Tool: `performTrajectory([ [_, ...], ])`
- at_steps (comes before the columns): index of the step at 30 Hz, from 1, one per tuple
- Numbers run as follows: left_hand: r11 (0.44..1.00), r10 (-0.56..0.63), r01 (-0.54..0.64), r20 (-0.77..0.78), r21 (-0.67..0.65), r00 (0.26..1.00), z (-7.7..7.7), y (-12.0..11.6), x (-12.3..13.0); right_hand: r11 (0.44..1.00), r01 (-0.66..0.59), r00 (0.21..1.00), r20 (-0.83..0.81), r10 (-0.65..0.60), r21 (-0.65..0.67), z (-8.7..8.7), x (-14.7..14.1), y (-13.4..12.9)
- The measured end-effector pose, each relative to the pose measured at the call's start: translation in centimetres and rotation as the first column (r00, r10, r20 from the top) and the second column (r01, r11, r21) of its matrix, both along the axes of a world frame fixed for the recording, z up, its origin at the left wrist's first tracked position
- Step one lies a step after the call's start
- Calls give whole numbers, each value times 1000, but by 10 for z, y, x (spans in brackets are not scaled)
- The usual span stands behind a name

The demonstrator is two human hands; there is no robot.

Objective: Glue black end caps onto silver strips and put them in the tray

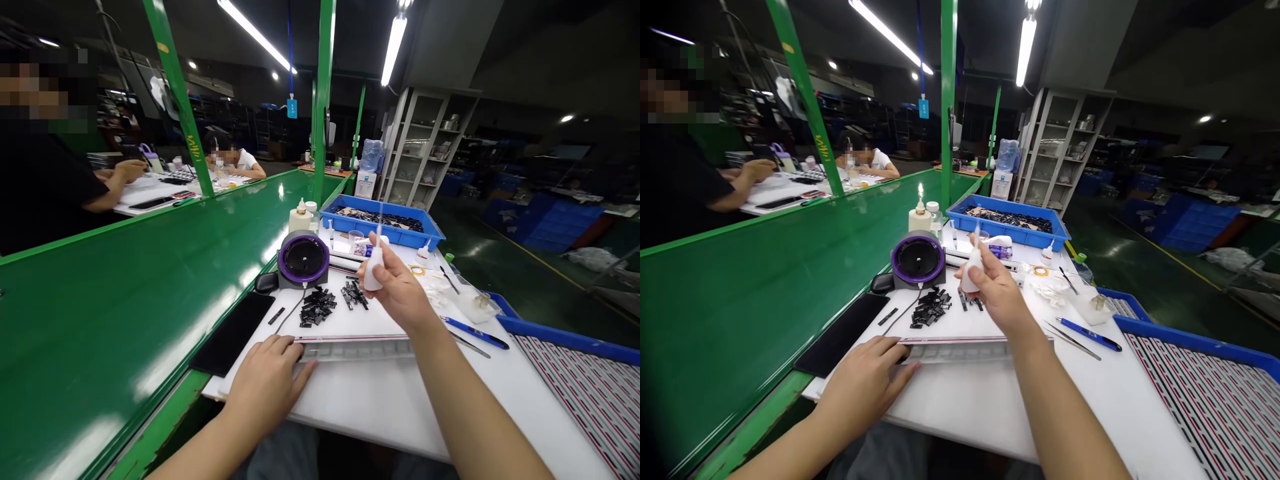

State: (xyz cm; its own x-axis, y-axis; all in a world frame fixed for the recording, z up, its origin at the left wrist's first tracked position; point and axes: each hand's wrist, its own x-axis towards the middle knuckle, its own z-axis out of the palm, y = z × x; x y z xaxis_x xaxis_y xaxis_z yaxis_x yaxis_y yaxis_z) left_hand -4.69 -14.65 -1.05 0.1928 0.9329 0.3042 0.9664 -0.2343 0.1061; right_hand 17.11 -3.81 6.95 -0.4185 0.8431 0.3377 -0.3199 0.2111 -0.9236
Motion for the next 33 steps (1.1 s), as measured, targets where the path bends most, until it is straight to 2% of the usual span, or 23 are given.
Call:
performTrajectory([
  [3, 1000, 8, -8, 24, -26, 1000, -2, -2, -1, 992, -89, 975, -212, 70, -85, -15, -28, -11],
  [7, 998, 36, -34, 36, -56, 999, 1, -1, 1, 941, -236, 920, -367, 136, -242, -37, -36, -22],
  [10, 997, 40, -38, 31, -66, 999, 3, -1, 2, 914, -251, 901, -422, 100, -319, -44, -37, -26],
  [12, 997, 39, -37, 28, -65, 999, 2, 0, 2, 925, -196, 914, -403, 52, -325, -47, -40, -28],
  [14, 997, 38, -36, 27, -61, 999, 2, 0, 1, 965, -50, 946, -322, -37, -257, -50, -44, -33],
  [16, 998, 34, -32, 28, -59, 999, 2, -1, 1, 986, 145, 968, -196, -159, -86, -54, -49, -40],
  [17, 998, 33, -31, 28, -60, 999, 1, -1, 1, 975, 222, 967, -132, -217, 26, -56, -50, -44],
  [20, 997, 25, -23, 26, -67, 999, 1, -2, 0, 890, 296, 945, 29, -325, 347, -60, -55, -54],
  [23, 998, 17, -15, 24, -62, 1000, -1, -2, -1, 795, 276, 914, 108, -391, 540, -62, -59, -58],
  [25, 998, 12, -10, 25, -55, 1000, -2, -2, -2, 756, 274, 899, 121, -422, 595, -63, -63, -59],
  [28, 999, 5, -4, 25, -40, 1000, -4, -2, -3, 726, 279, 881, 132, -454, 629, -66, -67, -58],
  [33, 1000, -2, 2, 10, -20, 1000, -5, -2, -3, 726, 279, 866, 162, -473, 628, -68, -68, -57],
])
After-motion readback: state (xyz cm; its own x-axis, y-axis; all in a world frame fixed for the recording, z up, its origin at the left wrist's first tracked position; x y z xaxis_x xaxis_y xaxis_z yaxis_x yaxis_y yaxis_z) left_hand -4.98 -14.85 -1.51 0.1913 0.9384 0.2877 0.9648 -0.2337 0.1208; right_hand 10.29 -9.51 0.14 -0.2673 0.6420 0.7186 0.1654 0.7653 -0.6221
